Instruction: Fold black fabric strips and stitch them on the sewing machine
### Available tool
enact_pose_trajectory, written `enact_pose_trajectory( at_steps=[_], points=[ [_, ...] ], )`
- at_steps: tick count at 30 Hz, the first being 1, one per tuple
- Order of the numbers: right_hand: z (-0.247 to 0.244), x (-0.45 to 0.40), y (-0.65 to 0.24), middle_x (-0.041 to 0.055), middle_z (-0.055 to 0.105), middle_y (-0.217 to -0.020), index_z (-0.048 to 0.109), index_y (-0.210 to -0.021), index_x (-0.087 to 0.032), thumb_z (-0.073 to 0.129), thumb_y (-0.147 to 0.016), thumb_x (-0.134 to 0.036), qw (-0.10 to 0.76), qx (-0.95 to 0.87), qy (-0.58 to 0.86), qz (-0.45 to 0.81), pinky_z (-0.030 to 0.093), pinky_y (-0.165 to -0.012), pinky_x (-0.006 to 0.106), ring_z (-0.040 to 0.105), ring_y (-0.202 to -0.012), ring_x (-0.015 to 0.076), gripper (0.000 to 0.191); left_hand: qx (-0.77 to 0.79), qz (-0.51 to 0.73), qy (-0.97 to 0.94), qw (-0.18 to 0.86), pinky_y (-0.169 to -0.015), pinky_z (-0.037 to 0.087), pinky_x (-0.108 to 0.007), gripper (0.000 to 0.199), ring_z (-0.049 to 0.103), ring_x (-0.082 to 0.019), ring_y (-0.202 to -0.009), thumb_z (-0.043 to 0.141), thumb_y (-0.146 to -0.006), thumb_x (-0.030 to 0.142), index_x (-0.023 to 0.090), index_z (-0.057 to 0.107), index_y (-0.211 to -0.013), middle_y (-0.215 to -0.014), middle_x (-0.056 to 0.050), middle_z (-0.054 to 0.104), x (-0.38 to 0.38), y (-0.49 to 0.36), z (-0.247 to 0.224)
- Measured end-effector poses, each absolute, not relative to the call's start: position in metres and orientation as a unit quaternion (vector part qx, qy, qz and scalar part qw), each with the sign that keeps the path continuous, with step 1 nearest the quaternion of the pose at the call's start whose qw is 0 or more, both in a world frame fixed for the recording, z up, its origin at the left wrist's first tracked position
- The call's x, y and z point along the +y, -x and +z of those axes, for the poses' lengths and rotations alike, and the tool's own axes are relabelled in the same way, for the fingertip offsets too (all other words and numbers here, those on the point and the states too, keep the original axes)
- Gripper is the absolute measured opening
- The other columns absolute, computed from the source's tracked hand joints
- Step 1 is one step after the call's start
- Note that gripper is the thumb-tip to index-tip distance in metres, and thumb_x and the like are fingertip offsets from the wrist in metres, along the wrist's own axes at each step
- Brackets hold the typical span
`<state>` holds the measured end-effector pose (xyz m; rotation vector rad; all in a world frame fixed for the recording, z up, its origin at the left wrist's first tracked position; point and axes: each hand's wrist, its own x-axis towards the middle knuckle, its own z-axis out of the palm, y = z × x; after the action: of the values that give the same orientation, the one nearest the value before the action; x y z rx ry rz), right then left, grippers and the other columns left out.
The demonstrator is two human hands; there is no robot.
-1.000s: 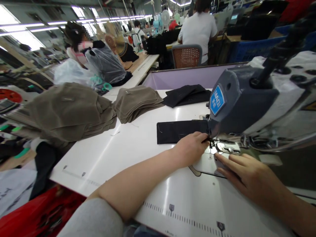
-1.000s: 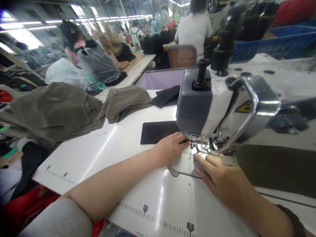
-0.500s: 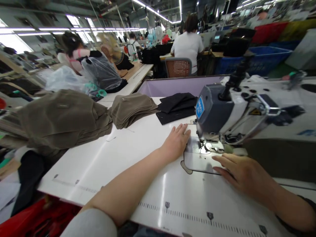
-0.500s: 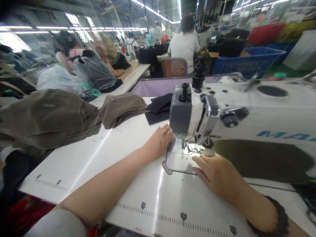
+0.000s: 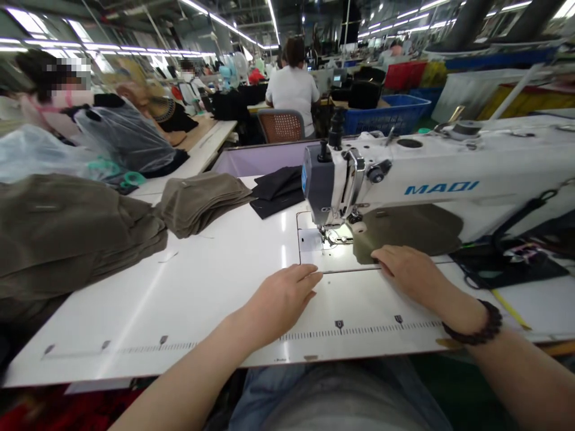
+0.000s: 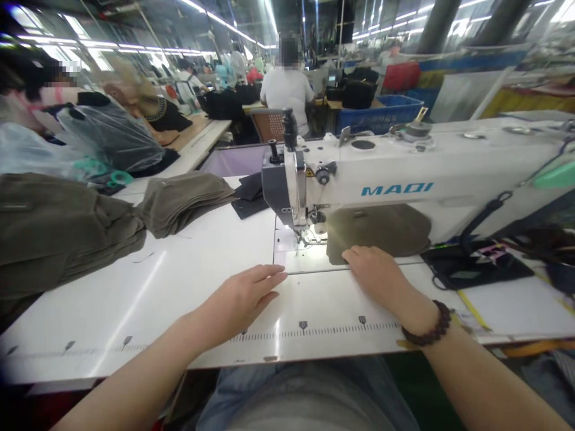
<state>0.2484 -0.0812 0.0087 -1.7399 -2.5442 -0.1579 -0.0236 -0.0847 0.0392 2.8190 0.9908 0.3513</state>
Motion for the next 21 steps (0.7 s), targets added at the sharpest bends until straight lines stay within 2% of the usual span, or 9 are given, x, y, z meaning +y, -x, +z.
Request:
enact_pose_trajectory(
  at_steps=[4,8,13,18,21],
  points=[
    [0.006,-0.081,-0.251,0.0079,0.062,-0.087,0.060,-0.089,-0.016,0.043,-0.080,-0.012,0.059,-0.820,0.567,-0.039,0.039,-0.070,0.032,0.057,-0.080,0.0210,0.020,0.328,0.137,-0.932,0.069,-0.082,0.053,-0.037,0.029,0.059,-0.022,-0.095,0.048,-0.083,0.012,0.011,0.055,-0.111,-0.111,-0.011,0.059,-0.093,0.029,0.037],
    [0.004,-0.079,-0.250,0.0073,0.062,-0.077,0.060,-0.081,-0.016,0.042,-0.077,-0.008,0.101,-0.812,0.575,-0.007,0.040,-0.067,0.031,0.057,-0.074,0.0201,0.021,0.326,0.168,-0.927,0.079,-0.083,0.052,-0.036,0.028,0.059,-0.021,-0.096,0.045,-0.084,0.012,0.010,0.055,-0.110,-0.109,-0.011,0.060,-0.095,0.033,0.030],
    [0.003,-0.069,-0.263,0.0043,0.066,-0.079,0.061,-0.086,-0.018,0.048,-0.073,-0.013,0.207,-0.757,0.618,0.052,0.045,-0.067,0.029,0.061,-0.073,0.0176,0.019,0.322,0.243,-0.909,0.103,-0.087,0.050,-0.033,0.030,0.058,-0.018,-0.099,0.041,-0.086,0.012,0.013,0.055,-0.112,-0.110,-0.010,0.059,-0.089,0.041,0.003],
    [0.010,-0.053,-0.288,0.0041,0.067,-0.069,0.059,-0.082,-0.017,0.052,-0.069,-0.019,0.308,-0.668,0.667,0.121,0.049,-0.057,0.027,0.063,-0.062,0.0161,0.015,0.329,0.289,-0.893,0.107,-0.083,0.052,-0.031,0.029,0.059,-0.016,-0.093,0.039,-0.085,0.009,0.013,0.058,-0.107,-0.104,-0.010,0.061,-0.080,0.049,-0.021],
    [0.021,-0.055,-0.296,0.0043,0.066,-0.070,0.057,-0.084,-0.017,0.050,-0.069,-0.021,0.350,-0.636,0.675,0.133,0.050,-0.056,0.028,0.063,-0.061,0.0165,0.017,0.331,0.295,-0.889,0.114,-0.082,0.052,-0.031,0.030,0.059,-0.016,-0.093,0.039,-0.084,0.008,0.014,0.056,-0.108,-0.102,-0.009,0.060,-0.080,0.050,-0.020]
  ],
)
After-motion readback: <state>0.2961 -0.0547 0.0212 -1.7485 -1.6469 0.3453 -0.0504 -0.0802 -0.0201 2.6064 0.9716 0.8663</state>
